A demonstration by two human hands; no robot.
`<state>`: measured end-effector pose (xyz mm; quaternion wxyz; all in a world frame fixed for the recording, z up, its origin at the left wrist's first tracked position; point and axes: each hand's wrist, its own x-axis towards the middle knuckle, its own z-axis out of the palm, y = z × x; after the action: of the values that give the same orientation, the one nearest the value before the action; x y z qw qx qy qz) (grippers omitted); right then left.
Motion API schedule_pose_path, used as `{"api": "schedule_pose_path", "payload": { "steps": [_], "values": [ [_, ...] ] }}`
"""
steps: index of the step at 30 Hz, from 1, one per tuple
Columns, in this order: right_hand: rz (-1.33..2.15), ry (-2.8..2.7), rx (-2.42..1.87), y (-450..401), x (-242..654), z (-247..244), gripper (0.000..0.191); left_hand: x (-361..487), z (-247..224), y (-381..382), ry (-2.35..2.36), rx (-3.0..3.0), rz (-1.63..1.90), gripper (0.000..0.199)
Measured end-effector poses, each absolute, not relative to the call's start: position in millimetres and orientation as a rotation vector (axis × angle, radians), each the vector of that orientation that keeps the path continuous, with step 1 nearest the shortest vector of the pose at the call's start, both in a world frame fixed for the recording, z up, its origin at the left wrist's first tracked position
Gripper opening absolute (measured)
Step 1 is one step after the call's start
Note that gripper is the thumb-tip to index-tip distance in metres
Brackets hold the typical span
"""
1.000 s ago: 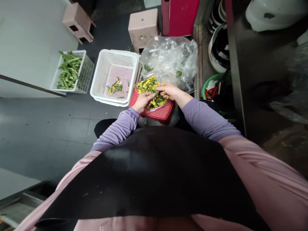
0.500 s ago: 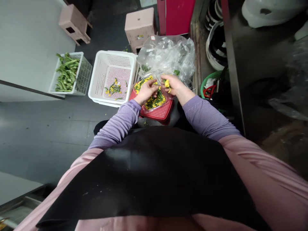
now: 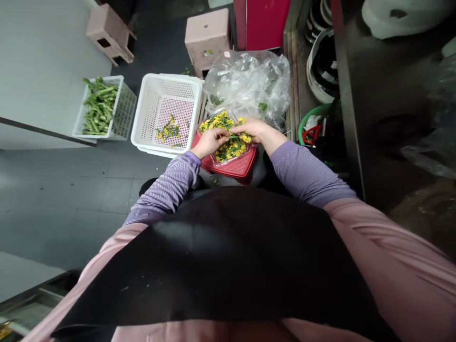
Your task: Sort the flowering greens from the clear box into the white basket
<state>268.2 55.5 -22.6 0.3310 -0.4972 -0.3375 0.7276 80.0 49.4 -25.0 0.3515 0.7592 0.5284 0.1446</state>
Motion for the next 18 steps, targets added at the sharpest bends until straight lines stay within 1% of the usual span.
{"api": "schedule_pose_path", "payload": {
  "steps": [2, 5, 7, 10, 11, 13, 16, 18],
  "values": [
    [1.966, -0.961, -1.243, 48.8, 265.1, -20.8, 0.033, 80.5, -15.6, 47.3, 1.348, 1.872, 0.432, 0.011],
    [1.996, -1.017, -1.198, 43.0, 264.2, -17.4, 0.032, 85.9, -11.0, 45.4, 1.368, 1.684, 0.554, 0.018],
    [1.973, -0.988, -1.196, 45.0, 267.9, -14.5, 0.028, 89.7, -15.9, 46.7, 1.41, 1.576, 0.648, 0.02],
    [1.897, -0.841, -1.208, 55.0, 278.8, -9.4, 0.019, 95.4, -32.7, 49.8, 1.494, 1.583, 0.695, 0.015],
    [1.874, -0.788, -1.205, 58.8, 282.6, -7.9, 0.017, 98.1, -39.3, 50.1, 1.511, 1.654, 0.648, 0.013],
    [1.854, -0.713, -1.185, 65.0, 288.7, -6.0, 0.015, 105.5, -51.4, 49.0, 1.473, 1.904, 0.438, 0.014],
    [1.866, -0.672, -1.158, 68.9, 291.5, -6.1, 0.015, 119.6, -63.0, 45.1, 1.307, 2.318, 0.055, 0.025],
    [1.863, -0.664, -1.149, 69.3, 290.7, -7.4, 0.016, 126.9, -66.1, 43.5, 1.242, 2.491, -0.101, 0.03]
  ]
}}
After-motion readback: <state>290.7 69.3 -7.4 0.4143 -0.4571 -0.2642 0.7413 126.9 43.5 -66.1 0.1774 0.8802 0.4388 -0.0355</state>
